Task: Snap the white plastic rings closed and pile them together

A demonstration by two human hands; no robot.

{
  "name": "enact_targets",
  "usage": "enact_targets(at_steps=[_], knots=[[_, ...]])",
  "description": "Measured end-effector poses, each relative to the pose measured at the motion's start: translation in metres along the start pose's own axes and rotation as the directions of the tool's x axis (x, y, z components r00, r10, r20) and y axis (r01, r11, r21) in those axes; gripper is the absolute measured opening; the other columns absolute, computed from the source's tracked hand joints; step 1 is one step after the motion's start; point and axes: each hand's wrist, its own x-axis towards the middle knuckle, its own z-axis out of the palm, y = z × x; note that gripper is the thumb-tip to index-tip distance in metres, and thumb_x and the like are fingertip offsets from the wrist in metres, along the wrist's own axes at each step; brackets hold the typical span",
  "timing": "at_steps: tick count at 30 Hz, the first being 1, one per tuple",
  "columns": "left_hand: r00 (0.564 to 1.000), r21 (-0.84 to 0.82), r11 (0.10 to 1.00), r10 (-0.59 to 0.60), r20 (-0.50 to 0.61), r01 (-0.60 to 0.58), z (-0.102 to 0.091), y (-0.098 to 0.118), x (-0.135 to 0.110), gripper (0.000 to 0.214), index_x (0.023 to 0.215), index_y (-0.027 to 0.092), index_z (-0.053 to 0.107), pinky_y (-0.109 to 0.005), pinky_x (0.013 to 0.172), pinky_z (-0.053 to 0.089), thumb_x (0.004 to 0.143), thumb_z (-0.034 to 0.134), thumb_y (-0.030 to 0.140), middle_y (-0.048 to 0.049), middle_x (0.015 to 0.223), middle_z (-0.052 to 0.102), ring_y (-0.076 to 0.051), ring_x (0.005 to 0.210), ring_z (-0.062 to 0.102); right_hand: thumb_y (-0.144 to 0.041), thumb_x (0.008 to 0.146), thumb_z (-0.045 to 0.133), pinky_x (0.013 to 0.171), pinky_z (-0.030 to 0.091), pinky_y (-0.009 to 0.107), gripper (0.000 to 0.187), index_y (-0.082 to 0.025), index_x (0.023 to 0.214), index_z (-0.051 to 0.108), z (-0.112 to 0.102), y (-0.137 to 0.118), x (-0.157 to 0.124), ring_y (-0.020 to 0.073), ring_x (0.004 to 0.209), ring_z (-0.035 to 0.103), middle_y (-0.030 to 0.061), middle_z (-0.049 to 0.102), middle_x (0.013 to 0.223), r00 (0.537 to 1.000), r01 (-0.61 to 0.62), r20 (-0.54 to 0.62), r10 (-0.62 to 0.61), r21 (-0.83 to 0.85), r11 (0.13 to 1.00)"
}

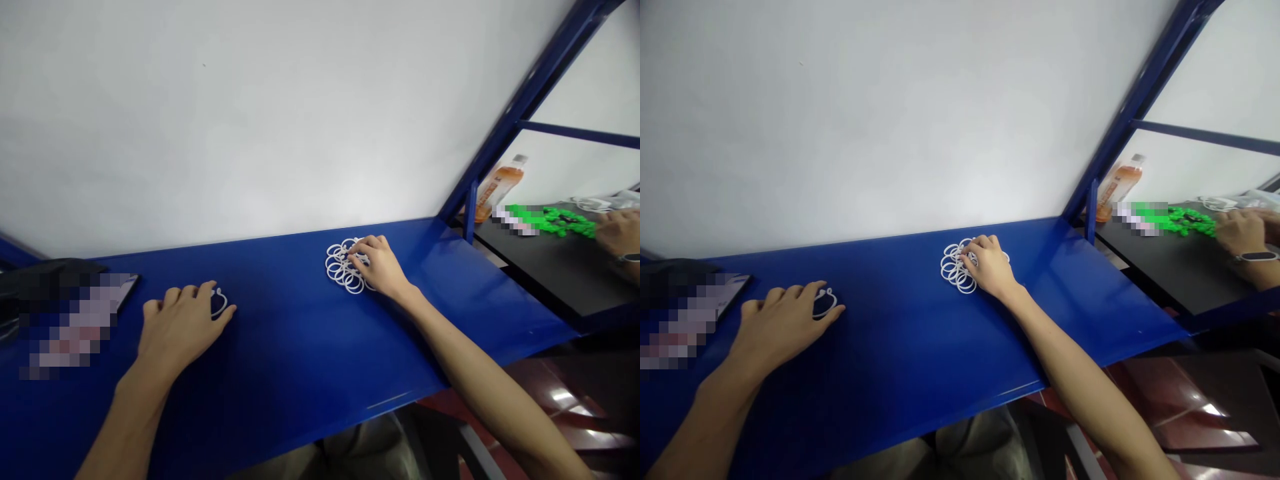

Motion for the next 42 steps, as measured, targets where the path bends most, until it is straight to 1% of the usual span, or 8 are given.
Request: enact_targets(at_steps=[7, 11, 16, 20, 24, 29, 35, 42], knots=[[0.998, -0.226, 0.972, 0.059, -0.025, -0.063, -0.008, 0.034, 0.003, 0.052, 0.130, 0.017, 0.054, -0.052, 0.094, 0.039, 0.091, 0.050, 0.052, -0.0154, 0.116, 0.068, -0.037, 0.111, 0.059, -0.027, 0.100, 0.054, 0.089, 0.048, 0.042, 0.020, -0.018, 0.102, 0.071, -0.006, -0.037, -0.011, 0.0246, 0.096, 0.054, 0.0106, 0.067, 0.103, 0.985, 0.152, -0.097, -0.143, 0.089, 0.984], [0.950, -0.421, 0.855, 0.231, -0.211, -0.302, -0.010, 0.080, -0.008, 0.054, 0.131, 0.020, 0.051, -0.042, 0.090, 0.046, 0.089, 0.059, 0.053, -0.0082, 0.108, 0.069, -0.027, 0.100, 0.064, -0.033, 0.100, 0.056, 0.088, 0.050, 0.036, 0.021, -0.017, 0.107, 0.067, 0.000, -0.071, -0.024, 0.0206, 0.096, 0.060, 0.0082, 0.070, 0.103, 0.954, 0.253, 0.069, -0.291, 0.332, 0.909], [0.857, -0.436, 0.758, 0.313, -0.409, -0.484, -0.009, 0.112, -0.025, 0.048, 0.126, 0.019, 0.054, -0.038, 0.085, 0.049, 0.090, 0.062, 0.050, -0.0082, 0.105, 0.068, -0.024, 0.094, 0.065, -0.031, 0.097, 0.060, 0.071, 0.051, 0.026, 0.014, -0.017, 0.098, 0.062, 0.013, -0.091, -0.036, 0.0138, 0.074, 0.063, 0.0018, 0.068, 0.084, 0.948, 0.077, 0.225, -0.223, 0.518, 0.852], [0.917, -0.678, 0.619, 0.228, -0.328, -0.397, -0.018, 0.113, -0.027, 0.028, 0.118, 0.025, 0.059, -0.030, 0.078, 0.052, 0.096, 0.057, 0.041, 0.0002, 0.090, 0.066, -0.016, 0.080, 0.065, -0.022, 0.099, 0.052, 0.064, 0.049, 0.023, 0.013, -0.018, 0.103, 0.063, 0.015, -0.085, -0.036, 0.0120, 0.067, 0.063, 0.0006, 0.069, 0.080, 0.962, 0.024, 0.216, -0.164, 0.533, 0.846], [0.947, -0.806, 0.500, 0.205, -0.246, -0.318, -0.025, 0.111, -0.025, 0.012, 0.100, 0.026, 0.066, -0.025, 0.074, 0.051, 0.097, 0.056, 0.033, 0.0024, 0.087, 0.067, -0.012, 0.078, 0.066, -0.024, 0.103, 0.048, 0.075, 0.051, 0.027, 0.022, -0.016, 0.108, 0.068, 0.015, -0.078, -0.036, 0.0154, 0.080, 0.067, 0.0061, 0.073, 0.092, 0.929, 0.196, 0.173, -0.328, 0.522, 0.830], [0.936, -0.821, 0.454, 0.229, -0.268, -0.346, -0.025, 0.111, -0.024, 0.015, 0.087, 0.023, 0.065, -0.023, 0.070, 0.050, 0.096, 0.059, 0.033, 0.0024, 0.083, 0.067, -0.012, 0.075, 0.065, -0.033, 0.106, 0.041, 0.064, 0.046, 0.025, 0.036, -0.014, 0.110, 0.071, 0.015, -0.080, -0.038, 0.0146, 0.068, 0.062, 0.0061, 0.070, 0.079, 0.883, 0.280, 0.219, -0.414, 0.463, 0.841], [0.907, -0.809, 0.417, 0.254, -0.335, -0.415, -0.024, 0.110, -0.023, 0.014, 0.087, 0.023, 0.064, -0.021, 0.069, 0.049, 0.091, 0.067, 0.035, 0.0037, 0.080, 0.065, -0.010, 0.072, 0.062, -0.034, 0.107, 0.040, 0.064, 0.045, 0.023, 0.037, -0.015, 0.104, 0.072, 0.015, -0.084, -0.040, 0.0127, 0.067, 0.062, 0.0048, 0.071, 0.081, 0.885, 0.274, 0.227, -0.407, 0.452, 0.849], [0.883, -0.773, 0.430, 0.290, -0.370, -0.466, -0.016, 0.111, -0.025, 0.019, 0.075, 0.022, 0.061, -0.023, 0.070, 0.046, 0.093, 0.063, 0.027, 0.0039, 0.075, 0.063, -0.011, 0.071, 0.059, -0.027, 0.108, 0.035, 0.065, 0.043, 0.027, 0.037, -0.013, 0.098, 0.068, 0.019, -0.089, -0.050, 0.0140, 0.064, 0.056, 0.0042, 0.068, 0.076, 0.811, 0.486, 0.191, -0.554, 0.307, 0.818]])
